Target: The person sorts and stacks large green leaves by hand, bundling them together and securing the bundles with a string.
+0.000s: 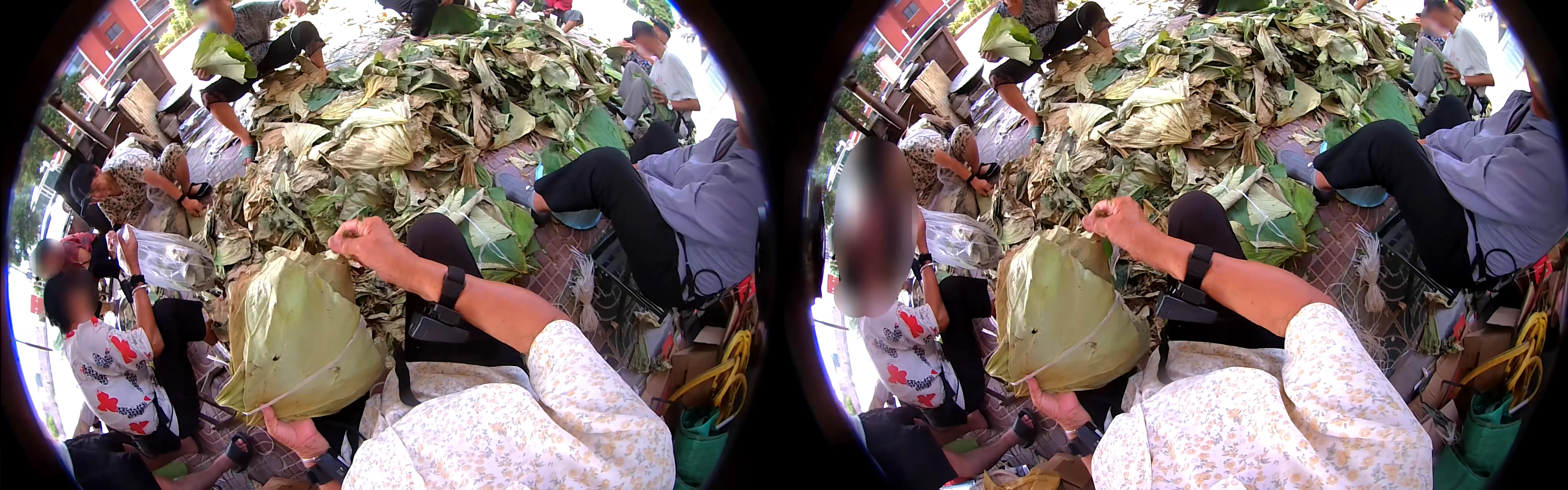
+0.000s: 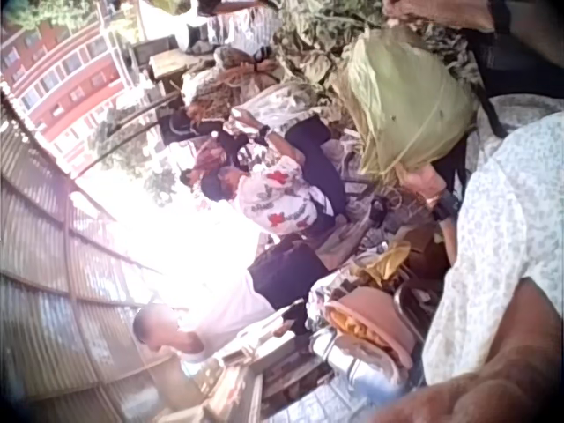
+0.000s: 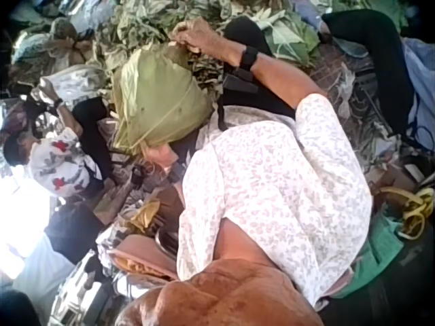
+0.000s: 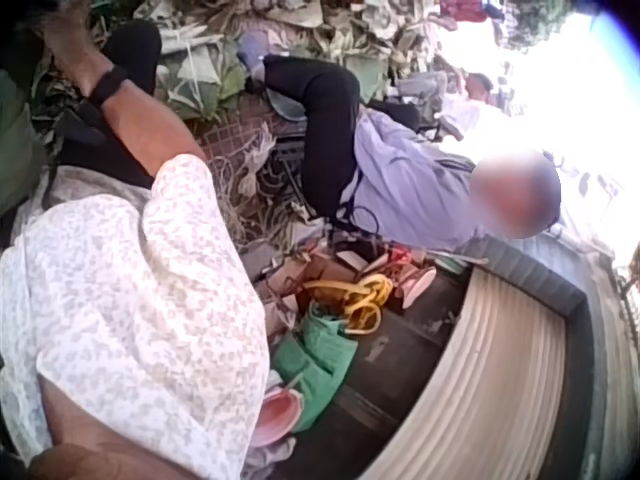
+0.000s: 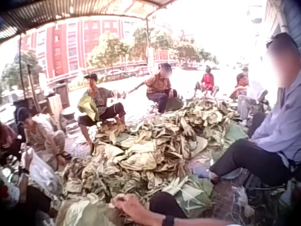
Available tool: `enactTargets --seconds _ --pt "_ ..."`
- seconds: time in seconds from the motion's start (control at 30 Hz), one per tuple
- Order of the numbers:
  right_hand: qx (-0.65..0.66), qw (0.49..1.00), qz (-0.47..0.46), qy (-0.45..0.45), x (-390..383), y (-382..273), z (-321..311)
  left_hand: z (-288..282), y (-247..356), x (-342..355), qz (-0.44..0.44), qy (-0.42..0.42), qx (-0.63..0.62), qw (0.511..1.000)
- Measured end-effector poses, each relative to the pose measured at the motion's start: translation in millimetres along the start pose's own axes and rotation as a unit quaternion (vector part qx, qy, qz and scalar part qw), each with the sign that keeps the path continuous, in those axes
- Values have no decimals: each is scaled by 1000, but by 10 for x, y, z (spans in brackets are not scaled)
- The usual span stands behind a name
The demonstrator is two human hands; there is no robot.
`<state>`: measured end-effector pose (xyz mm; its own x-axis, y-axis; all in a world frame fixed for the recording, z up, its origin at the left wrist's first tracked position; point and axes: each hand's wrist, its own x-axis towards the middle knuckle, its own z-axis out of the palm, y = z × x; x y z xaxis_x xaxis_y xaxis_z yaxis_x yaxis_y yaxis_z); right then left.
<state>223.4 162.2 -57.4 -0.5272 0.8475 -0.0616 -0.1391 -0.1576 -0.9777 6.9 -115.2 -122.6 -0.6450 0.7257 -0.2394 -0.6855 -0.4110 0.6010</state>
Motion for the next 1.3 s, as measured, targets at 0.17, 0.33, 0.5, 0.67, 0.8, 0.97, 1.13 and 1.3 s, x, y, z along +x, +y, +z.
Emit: enactTargets --seconds 0.17,0.33,0.5,0.67,0.8,0.97,1.13,1.3 --pt "217 976 4 14 134 22 -275 -116 78 73 7 13 -19 1000" --pt "187 980 38 -55 -43 -135 -114 -18 69 175 0 55 -62 997" --pt "72 996 41 -44 43 21 -156 13 178 267 -26 88 -71 993" --pt "-439 825 -355 0 179 703 -216 156 253 343 -11 109 -83 991" --pt "-393 909 -10 -136 87 480 -119 219 353 353 -15 129 -115 985" --pt "-229 966 -70 -96 -94 494 101 144 439 436 -28 68 -85 994" --pt "-228 953 -36 -197 -245 354 306 325 415 463 -18 102 -104 989" --pt "-274 950 -53 -139 -194 272 299 760 253 326 60 52 -2 997"
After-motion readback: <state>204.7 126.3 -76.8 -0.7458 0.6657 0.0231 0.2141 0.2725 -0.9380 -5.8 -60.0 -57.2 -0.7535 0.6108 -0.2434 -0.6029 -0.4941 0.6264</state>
